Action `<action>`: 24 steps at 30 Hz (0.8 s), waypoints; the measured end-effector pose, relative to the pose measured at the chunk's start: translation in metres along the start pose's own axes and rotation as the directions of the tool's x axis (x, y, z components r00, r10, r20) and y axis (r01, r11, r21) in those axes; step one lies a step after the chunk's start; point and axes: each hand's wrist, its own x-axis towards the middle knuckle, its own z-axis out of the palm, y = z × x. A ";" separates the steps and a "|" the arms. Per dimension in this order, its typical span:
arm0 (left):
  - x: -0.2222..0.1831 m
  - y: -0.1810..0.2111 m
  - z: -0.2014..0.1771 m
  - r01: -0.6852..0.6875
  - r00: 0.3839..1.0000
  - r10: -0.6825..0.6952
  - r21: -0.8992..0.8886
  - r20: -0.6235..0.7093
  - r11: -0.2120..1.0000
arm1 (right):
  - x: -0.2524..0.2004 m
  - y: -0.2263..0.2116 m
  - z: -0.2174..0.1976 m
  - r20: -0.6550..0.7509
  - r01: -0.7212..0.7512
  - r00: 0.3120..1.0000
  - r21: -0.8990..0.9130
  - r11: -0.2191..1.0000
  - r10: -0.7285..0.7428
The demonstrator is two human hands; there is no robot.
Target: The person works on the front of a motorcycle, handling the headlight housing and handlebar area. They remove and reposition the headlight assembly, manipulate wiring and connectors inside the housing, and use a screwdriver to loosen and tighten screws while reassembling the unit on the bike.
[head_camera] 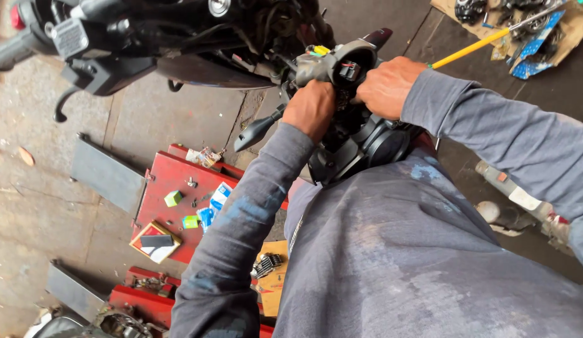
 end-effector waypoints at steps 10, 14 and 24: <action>0.001 0.006 -0.007 0.078 0.987 -0.084 0.054 0.135 0.995 | 0.012 -0.002 -0.011 0.163 0.053 0.985 -0.019 0.998 -0.049; 0.000 0.004 -0.005 0.100 0.991 -0.101 0.018 0.088 0.995 | 0.014 0.001 -0.011 0.206 0.042 0.978 -0.047 0.998 -0.032; 0.001 0.000 0.006 0.060 0.998 -0.062 0.056 0.031 0.997 | 0.006 -0.006 -0.024 0.209 -0.028 0.978 0.046 0.999 0.018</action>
